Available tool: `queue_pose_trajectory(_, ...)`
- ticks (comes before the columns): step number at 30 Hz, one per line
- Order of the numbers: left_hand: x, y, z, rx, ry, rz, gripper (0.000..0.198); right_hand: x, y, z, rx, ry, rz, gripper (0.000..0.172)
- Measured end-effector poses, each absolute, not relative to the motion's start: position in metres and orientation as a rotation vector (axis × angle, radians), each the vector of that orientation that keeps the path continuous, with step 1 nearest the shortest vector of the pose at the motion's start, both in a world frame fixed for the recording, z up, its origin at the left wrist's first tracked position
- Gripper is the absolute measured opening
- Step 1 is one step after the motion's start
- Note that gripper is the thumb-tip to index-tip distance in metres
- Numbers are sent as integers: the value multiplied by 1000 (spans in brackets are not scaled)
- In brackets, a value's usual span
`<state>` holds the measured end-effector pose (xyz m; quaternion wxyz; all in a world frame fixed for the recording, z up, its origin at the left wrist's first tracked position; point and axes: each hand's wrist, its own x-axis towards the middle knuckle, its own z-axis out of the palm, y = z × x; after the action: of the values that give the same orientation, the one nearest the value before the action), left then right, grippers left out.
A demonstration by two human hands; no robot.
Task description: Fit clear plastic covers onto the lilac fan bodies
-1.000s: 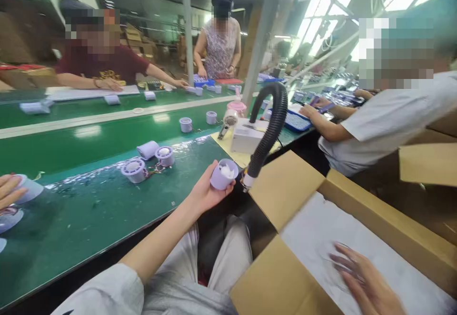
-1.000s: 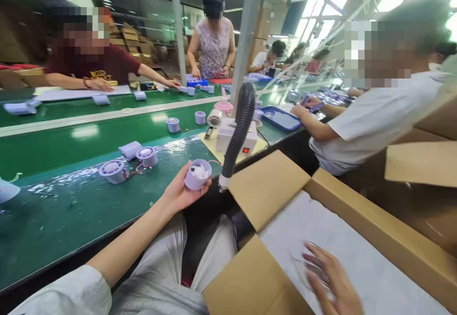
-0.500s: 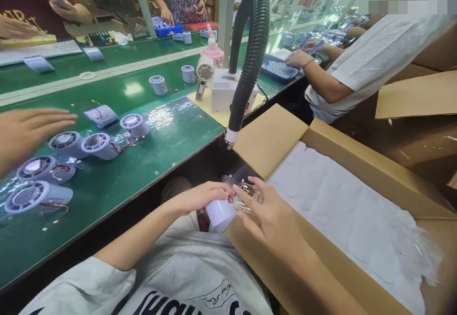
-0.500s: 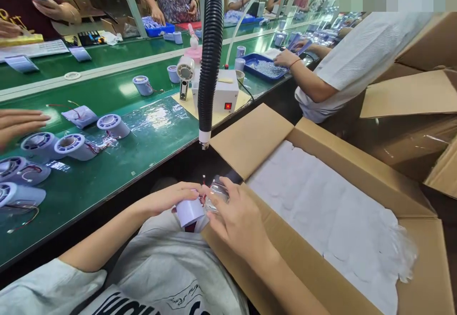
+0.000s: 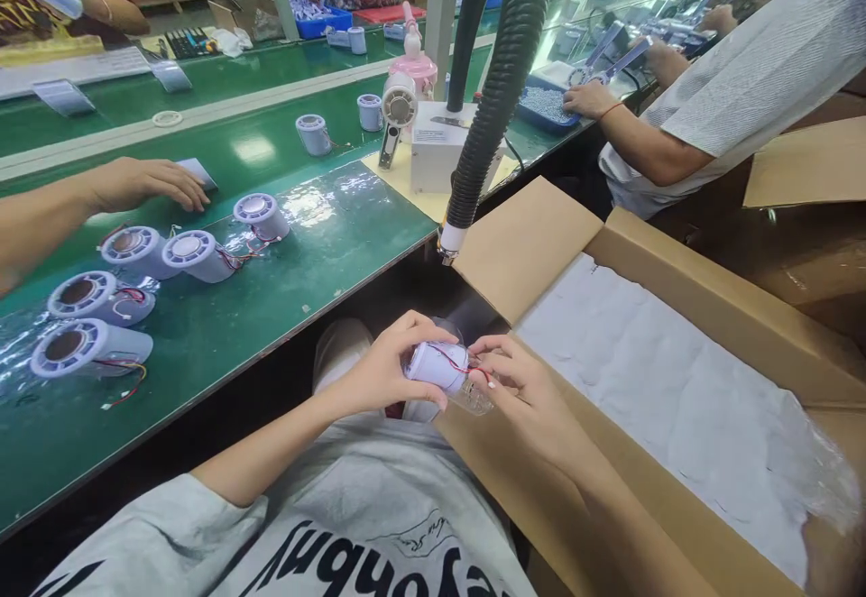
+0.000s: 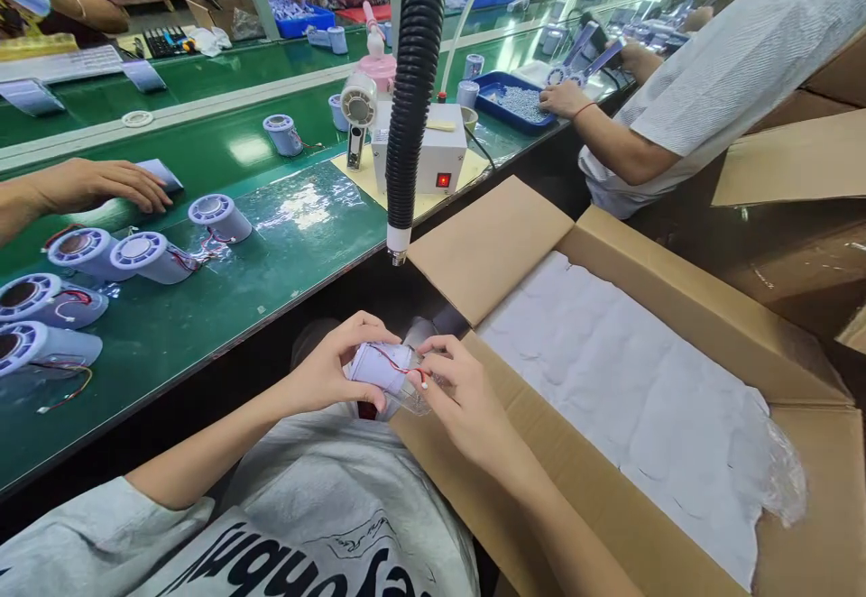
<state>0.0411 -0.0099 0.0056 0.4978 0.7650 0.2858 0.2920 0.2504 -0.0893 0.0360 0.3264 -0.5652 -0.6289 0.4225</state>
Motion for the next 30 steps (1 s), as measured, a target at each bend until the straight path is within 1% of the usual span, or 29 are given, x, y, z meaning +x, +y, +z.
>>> queue_pose_trajectory(4, 38, -12, -4, 1907, 613, 617, 70, 249, -87, 28, -1450, -1430, 1185, 31)
queue_pose_trajectory(9, 37, -16, 3, 1622, 523, 462, 68, 256, -85, 18, -1289, -1119, 1355, 32)
queue_pose_trajectory(10, 37, -17, 5, 1556, 533, 452, 66, 257, -85, 17, -1244, -1108, 1379, 28)
queue_pose_trajectory(12, 37, -19, 8, 1418, 572, 437, 67, 259, -88, 17, -1184, -1212, 1383, 9)
queue_pose_trajectory(13, 37, -21, 9, 1350, 599, 432, 67, 259, -91, 17, -1186, -1318, 1338, 17)
queue_pose_trajectory(14, 37, -22, 9, 1286, 623, 426, 68, 259, -93, 18, -1205, -1439, 1259, 31)
queue_pose_trajectory(15, 36, -24, 9, 1227, 644, 418, 68, 258, -96, 18, -1233, -1556, 1156, 41)
queue_pose_trajectory(16, 36, -25, 8, 1180, 654, 408, 67, 258, -99, 19, -1264, -1650, 1049, 46)
queue_pose_trajectory(17, 35, -26, 7, 1149, 657, 400, 67, 258, -102, 20, -1284, -1714, 965, 47)
queue_pose_trajectory(19, 33, -28, 5, 1146, 637, 399, 68, 258, -106, 21, -1282, -1763, 922, 44)
queue_pose_trajectory(24, 32, -28, 9, 1271, 553, 435, 79, 259, -109, 25, -1265, -1695, 1040, 41)
queue_pose_trajectory(30, 32, -27, 20, 1375, 501, 465, 73, 258, -107, 33, -1289, -1544, 1270, 45)
